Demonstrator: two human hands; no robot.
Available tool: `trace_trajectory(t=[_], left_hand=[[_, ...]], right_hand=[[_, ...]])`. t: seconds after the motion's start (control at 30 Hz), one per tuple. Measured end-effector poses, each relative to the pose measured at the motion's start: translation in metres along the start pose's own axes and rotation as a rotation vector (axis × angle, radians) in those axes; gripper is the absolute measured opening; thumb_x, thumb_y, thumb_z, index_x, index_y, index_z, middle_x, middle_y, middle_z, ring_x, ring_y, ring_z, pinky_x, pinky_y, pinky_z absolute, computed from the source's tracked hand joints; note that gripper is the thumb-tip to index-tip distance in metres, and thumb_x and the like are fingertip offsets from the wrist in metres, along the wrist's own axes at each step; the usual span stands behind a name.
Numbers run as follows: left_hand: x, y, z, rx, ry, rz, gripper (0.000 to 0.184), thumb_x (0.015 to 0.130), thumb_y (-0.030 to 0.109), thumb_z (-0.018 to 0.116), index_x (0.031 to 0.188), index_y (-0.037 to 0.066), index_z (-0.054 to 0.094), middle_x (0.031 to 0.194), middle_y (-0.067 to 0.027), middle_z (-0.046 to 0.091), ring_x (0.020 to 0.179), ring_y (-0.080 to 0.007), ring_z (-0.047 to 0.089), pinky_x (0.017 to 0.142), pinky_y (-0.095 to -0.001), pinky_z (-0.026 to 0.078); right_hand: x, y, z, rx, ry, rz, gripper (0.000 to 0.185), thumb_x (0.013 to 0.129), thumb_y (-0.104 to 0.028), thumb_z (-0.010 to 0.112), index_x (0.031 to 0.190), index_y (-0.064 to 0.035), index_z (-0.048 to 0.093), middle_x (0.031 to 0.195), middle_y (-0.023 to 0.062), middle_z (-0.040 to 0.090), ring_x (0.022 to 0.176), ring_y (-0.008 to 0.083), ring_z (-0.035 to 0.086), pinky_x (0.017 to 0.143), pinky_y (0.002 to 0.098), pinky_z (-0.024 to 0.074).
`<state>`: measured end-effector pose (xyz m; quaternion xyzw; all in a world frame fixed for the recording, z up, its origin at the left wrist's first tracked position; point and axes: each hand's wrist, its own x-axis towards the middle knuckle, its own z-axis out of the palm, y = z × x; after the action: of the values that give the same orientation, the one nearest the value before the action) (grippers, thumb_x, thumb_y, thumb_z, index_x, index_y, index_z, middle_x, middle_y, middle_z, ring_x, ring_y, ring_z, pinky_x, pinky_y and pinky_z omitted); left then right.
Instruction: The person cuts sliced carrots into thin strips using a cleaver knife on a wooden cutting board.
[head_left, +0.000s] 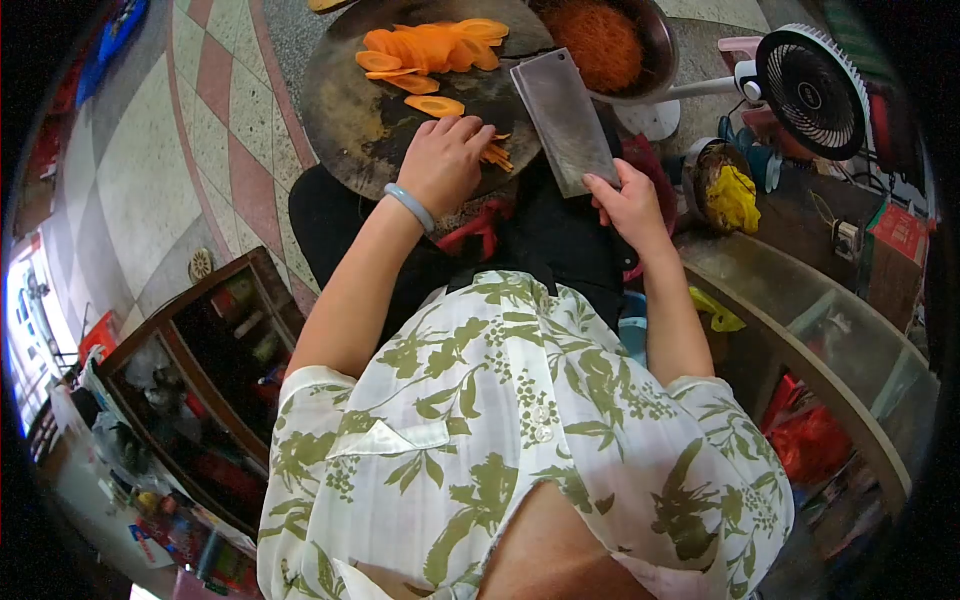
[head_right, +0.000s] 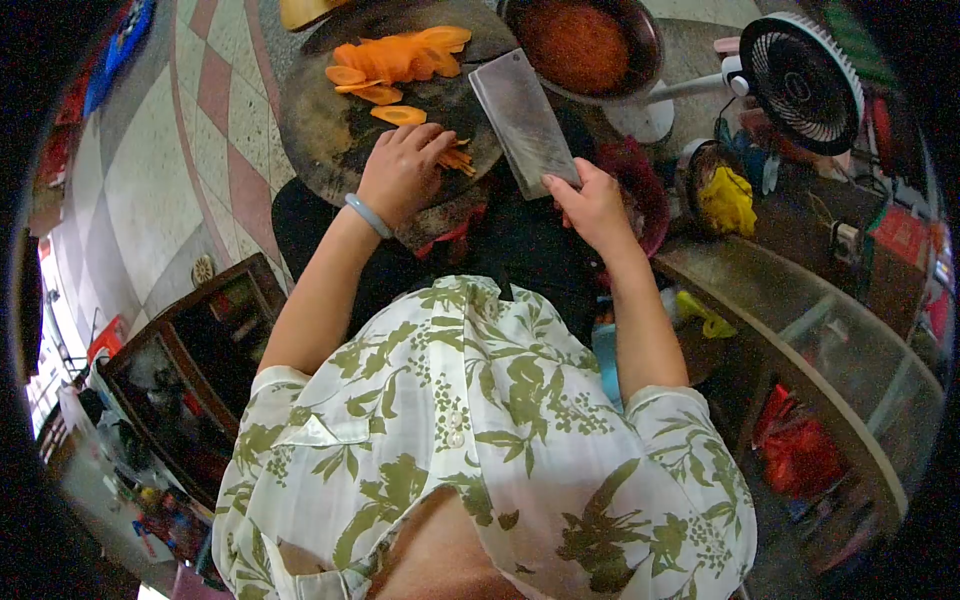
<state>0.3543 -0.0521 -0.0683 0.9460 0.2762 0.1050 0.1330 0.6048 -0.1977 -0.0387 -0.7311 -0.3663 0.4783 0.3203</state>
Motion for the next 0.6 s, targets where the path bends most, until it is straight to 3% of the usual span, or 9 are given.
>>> trace_trajectory(t=[0.03,0.2,0.53,0.6], left_hand=[[0.003,-0.004,0.002,0.041,0.027,0.059,0.033,0.078,0.013,0.066,0.11,0.009,0.068,0.112,-0.0067,0.064,0.107,-0.0254,0.06,0.093,-0.0378,0.046],[0.024,-0.01,0.0,0.067,-0.115,0.098,0.016,0.08,0.016,0.065,0.094,0.009,0.067,0.097,-0.0059,0.063,0.099,-0.025,0.061,0.086,-0.0382,0.048],[0.039,-0.003,0.007,0.011,-0.17,-0.042,0.017,0.075,0.017,0.07,0.086,0.004,0.067,0.089,-0.0127,0.068,0.088,-0.0321,0.067,0.08,-0.0419,0.054],[0.036,-0.004,0.012,-0.063,-0.093,-0.076,0.016,0.076,0.017,0.07,0.085,0.005,0.064,0.087,-0.0138,0.065,0.086,-0.0346,0.065,0.076,-0.0449,0.054]], right_hand=[[0.0,0.002,-0.001,0.007,0.0,-0.002,0.023,0.093,-0.024,0.07,0.095,-0.0023,0.063,0.069,-0.0003,0.06,0.052,0.007,0.053,0.048,0.0245,0.0425],[-0.002,0.007,-0.001,-0.04,0.021,-0.015,0.023,0.093,-0.024,0.069,0.093,-0.002,0.062,0.068,-0.0002,0.06,0.052,0.007,0.053,0.048,0.0246,0.0424],[0.002,0.008,-0.007,0.021,0.052,-0.014,0.027,0.093,-0.026,0.067,0.096,-0.0002,0.063,0.068,0.0024,0.06,0.051,0.0108,0.057,0.049,0.0298,0.0463],[0.003,0.007,-0.008,0.034,0.056,-0.009,0.027,0.093,-0.026,0.067,0.096,-0.0002,0.064,0.068,0.002,0.06,0.051,0.0103,0.056,0.049,0.0294,0.0463]])
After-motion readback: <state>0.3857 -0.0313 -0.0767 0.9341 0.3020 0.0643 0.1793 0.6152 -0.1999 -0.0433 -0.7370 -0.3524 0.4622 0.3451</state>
